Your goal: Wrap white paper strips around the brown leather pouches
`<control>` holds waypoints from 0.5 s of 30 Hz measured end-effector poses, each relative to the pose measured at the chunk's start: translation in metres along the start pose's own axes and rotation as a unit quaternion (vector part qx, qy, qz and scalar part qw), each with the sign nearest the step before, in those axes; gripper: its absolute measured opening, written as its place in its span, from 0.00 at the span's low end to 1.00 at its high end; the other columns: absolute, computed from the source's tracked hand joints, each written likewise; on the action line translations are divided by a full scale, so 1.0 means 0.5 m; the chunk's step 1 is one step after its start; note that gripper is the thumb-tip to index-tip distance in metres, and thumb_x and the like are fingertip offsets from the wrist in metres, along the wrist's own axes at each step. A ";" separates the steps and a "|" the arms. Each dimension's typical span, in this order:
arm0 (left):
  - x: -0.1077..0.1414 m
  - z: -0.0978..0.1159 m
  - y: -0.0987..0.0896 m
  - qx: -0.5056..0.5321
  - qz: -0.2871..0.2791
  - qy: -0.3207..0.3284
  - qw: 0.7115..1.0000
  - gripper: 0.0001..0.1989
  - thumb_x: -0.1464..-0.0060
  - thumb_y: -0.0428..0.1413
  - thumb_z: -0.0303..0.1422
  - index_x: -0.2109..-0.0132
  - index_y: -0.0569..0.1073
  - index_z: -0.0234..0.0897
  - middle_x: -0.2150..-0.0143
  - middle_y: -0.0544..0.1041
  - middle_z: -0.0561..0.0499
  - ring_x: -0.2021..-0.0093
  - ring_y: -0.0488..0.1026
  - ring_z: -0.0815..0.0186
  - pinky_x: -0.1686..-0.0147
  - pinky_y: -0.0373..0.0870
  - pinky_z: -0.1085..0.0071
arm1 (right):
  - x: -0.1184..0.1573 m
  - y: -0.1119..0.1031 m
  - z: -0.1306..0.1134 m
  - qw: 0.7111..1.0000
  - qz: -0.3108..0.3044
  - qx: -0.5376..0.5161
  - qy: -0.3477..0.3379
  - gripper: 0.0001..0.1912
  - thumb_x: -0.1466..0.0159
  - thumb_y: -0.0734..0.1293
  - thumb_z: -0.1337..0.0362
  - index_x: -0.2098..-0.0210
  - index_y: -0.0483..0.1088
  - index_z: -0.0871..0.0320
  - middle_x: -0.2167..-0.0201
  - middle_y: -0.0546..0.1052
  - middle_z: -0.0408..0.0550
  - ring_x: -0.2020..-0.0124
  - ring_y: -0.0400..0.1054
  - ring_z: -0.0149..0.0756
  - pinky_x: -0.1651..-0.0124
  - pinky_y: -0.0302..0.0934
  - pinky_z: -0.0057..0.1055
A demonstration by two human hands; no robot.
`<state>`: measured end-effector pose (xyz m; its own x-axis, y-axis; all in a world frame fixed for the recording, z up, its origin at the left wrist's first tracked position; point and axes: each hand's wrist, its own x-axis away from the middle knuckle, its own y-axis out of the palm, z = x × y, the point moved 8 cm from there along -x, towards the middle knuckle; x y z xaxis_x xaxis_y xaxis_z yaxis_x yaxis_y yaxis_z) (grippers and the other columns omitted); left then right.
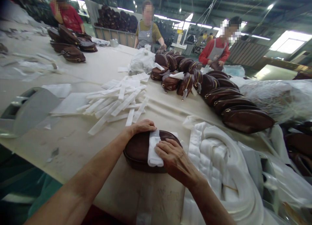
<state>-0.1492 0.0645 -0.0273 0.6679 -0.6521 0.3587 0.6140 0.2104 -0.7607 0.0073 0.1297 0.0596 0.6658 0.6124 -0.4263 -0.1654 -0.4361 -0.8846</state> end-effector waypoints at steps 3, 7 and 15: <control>0.005 0.006 -0.002 0.001 0.009 -0.002 1.000 0.13 0.39 0.53 0.39 0.59 0.71 0.31 0.61 0.73 0.50 0.61 0.72 0.65 0.60 0.72 0.64 | 0.008 0.001 -0.010 1.000 0.008 0.021 -0.014 0.21 0.39 0.54 0.78 0.51 0.68 0.60 0.55 0.76 0.55 0.53 0.70 0.39 0.47 0.63 0.43; 0.006 0.015 0.002 -0.013 0.025 0.005 1.000 0.13 0.40 0.53 0.40 0.60 0.72 0.32 0.62 0.74 0.50 0.62 0.72 0.65 0.59 0.72 0.64 | 0.017 0.017 -0.018 1.000 0.008 -0.022 -0.001 0.18 0.38 0.58 0.69 0.49 0.66 0.62 0.54 0.74 0.58 0.52 0.67 0.45 0.51 0.65 0.44; 0.077 0.087 -0.040 -0.078 0.114 0.072 0.988 0.11 0.41 0.53 0.33 0.56 0.73 0.29 0.54 0.74 0.39 0.49 0.69 0.55 0.46 0.61 0.58 | 0.024 0.033 -0.020 1.000 0.010 -0.026 -0.004 0.19 0.35 0.57 0.60 0.49 0.66 0.62 0.54 0.73 0.60 0.51 0.66 0.48 0.51 0.63 0.47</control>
<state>-0.1176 0.0667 0.0252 0.7075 -0.7003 0.0954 0.3746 0.2571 -0.8908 0.0199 0.1233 0.0417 0.6569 0.6089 -0.4447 -0.1401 -0.4809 -0.8655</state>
